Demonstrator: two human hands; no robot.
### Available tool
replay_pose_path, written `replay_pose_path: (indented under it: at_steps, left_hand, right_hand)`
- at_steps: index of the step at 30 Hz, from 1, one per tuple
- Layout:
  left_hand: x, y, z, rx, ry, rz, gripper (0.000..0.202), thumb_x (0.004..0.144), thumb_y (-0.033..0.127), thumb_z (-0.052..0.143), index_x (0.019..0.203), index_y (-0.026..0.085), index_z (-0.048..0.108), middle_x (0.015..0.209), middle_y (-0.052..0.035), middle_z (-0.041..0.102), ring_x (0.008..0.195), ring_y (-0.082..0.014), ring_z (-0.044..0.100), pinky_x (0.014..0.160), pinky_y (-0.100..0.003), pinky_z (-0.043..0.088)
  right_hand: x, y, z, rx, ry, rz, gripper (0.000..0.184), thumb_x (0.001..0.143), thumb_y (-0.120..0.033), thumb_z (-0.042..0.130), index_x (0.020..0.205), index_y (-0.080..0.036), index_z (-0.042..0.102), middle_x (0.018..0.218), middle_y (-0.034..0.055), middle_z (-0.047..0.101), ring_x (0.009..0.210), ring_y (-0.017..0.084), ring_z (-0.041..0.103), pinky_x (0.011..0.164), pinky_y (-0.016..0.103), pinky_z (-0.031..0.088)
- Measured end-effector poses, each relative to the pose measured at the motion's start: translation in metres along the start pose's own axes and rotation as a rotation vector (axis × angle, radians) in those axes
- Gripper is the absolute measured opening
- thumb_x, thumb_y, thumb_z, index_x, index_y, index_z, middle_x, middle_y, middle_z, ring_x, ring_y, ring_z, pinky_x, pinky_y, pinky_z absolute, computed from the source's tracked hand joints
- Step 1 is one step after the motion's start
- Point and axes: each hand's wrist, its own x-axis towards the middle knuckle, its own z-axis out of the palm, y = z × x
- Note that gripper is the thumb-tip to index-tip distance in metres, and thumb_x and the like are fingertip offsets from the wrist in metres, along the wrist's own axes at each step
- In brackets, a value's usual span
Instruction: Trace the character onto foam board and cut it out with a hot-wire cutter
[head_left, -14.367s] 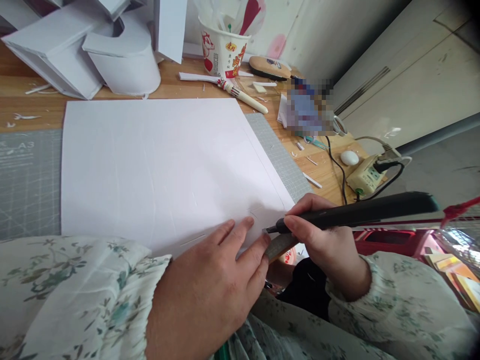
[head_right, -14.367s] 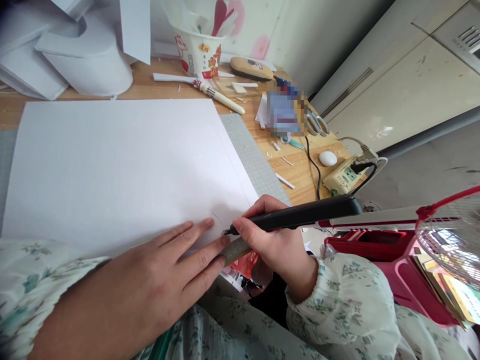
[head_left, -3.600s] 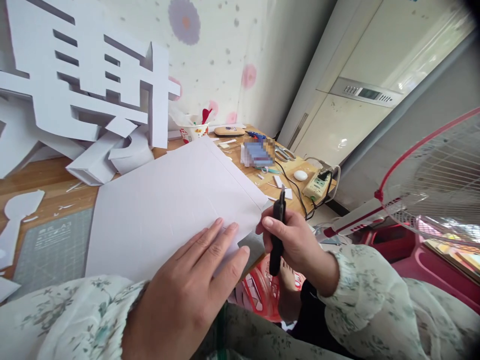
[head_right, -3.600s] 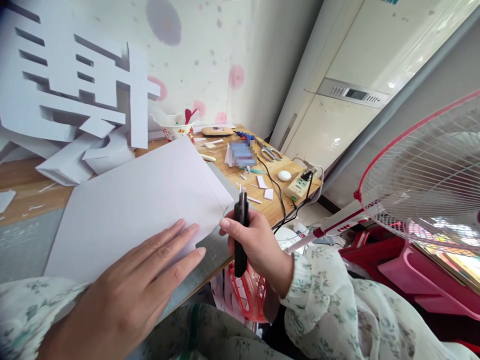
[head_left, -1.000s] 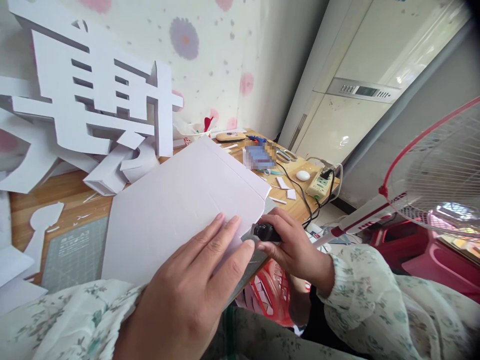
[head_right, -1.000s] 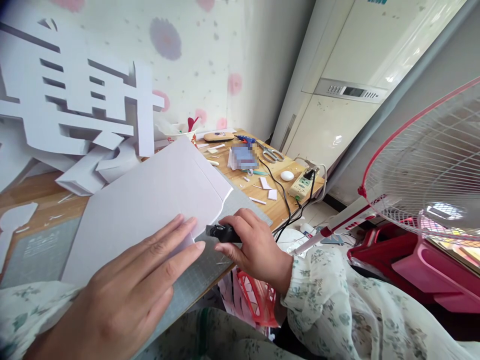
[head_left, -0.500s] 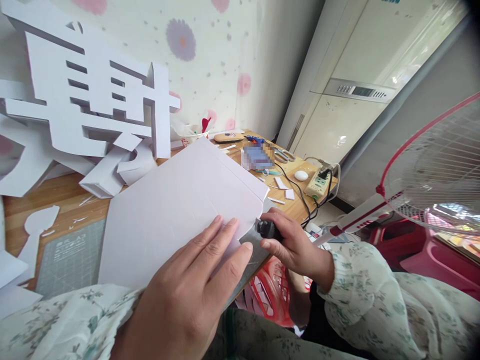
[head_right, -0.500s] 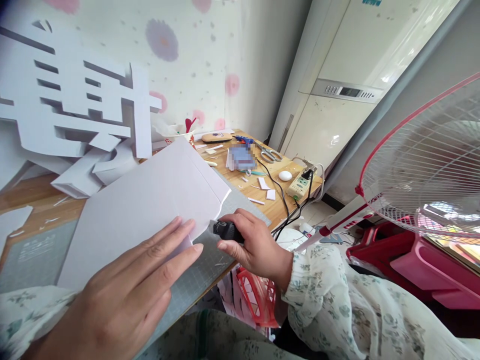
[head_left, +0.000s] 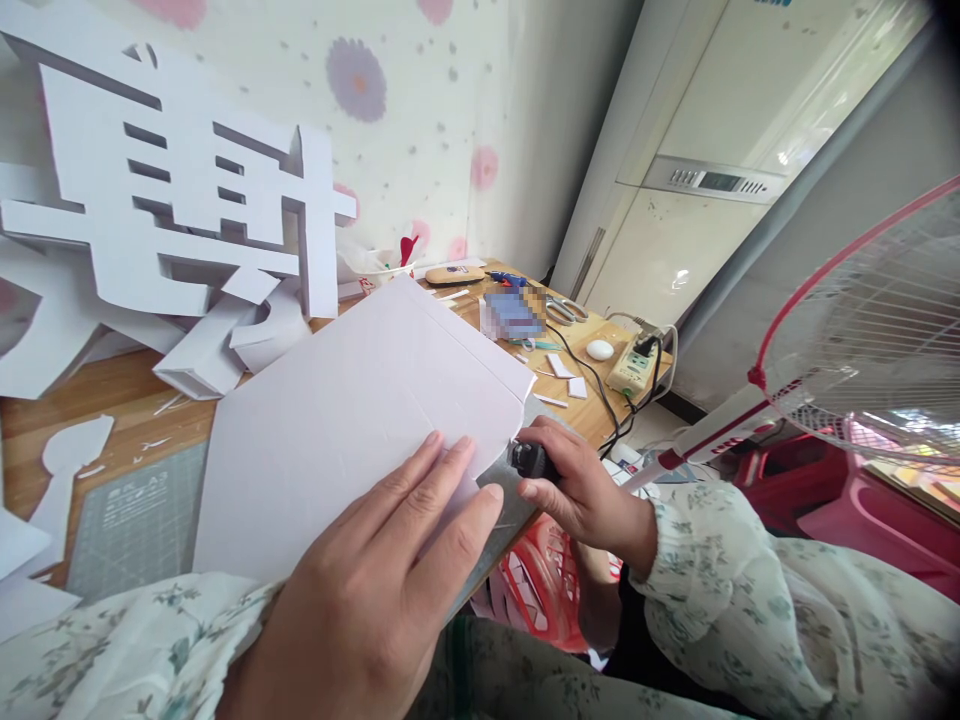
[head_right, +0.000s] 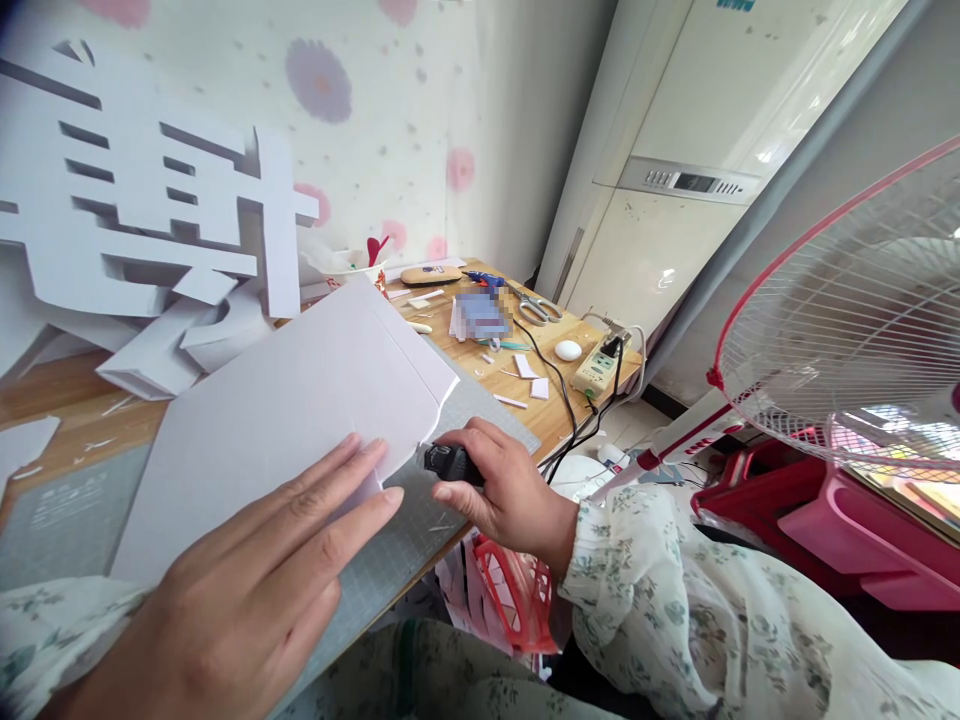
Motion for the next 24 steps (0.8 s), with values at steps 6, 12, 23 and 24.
replay_pose_path:
  at_steps: [6, 12, 23, 24]
  left_hand:
    - [-0.0004, 0.0002, 0.0013, -0.004, 0.010, -0.010, 0.034, 0.102, 0.011, 0.042, 0.128, 0.016, 0.064, 0.143, -0.0138, 0.057, 0.135, -0.0294, 0.051, 0.104, -0.045, 0.053]
    - [-0.0004, 0.0000, 0.0025, 0.010, 0.019, 0.005, 0.035, 0.101, 0.010, 0.042, 0.128, 0.015, 0.063, 0.144, -0.0140, 0.056, 0.136, -0.0292, 0.051, 0.106, -0.044, 0.051]
    - [-0.0045, -0.0002, 0.0045, -0.034, 0.040, 0.003, 0.036, 0.101, 0.007, 0.042, 0.130, 0.014, 0.061, 0.147, -0.0127, 0.054, 0.140, -0.0267, 0.046, 0.112, -0.040, 0.043]
    - [-0.0047, 0.0000, 0.0047, -0.039, 0.038, 0.005, 0.036, 0.101, 0.007, 0.042, 0.130, 0.014, 0.061, 0.147, -0.0126, 0.054, 0.141, -0.0266, 0.045, 0.113, -0.039, 0.043]
  right_hand:
    - [0.0007, 0.0002, 0.0001, -0.015, 0.013, -0.005, 0.039, 0.099, -0.055, 0.047, 0.110, -0.019, 0.057, 0.083, 0.0040, 0.056, 0.071, 0.017, 0.053, 0.063, 0.028, 0.045]
    - [0.0015, 0.0039, -0.0011, -0.007, 0.046, 0.038, 0.039, 0.099, -0.055, 0.046, 0.108, -0.019, 0.056, 0.084, 0.0043, 0.057, 0.072, 0.017, 0.055, 0.064, 0.029, 0.046]
    - [0.0045, 0.0021, -0.0011, 0.029, 0.004, -0.041, 0.039, 0.099, -0.054, 0.046, 0.106, -0.018, 0.057, 0.082, 0.0036, 0.055, 0.070, 0.017, 0.053, 0.063, 0.028, 0.046]
    - [0.0046, 0.0019, -0.0013, 0.028, 0.006, -0.038, 0.038, 0.099, -0.054, 0.046, 0.107, -0.018, 0.056, 0.082, 0.0038, 0.055, 0.070, 0.017, 0.053, 0.063, 0.028, 0.046]
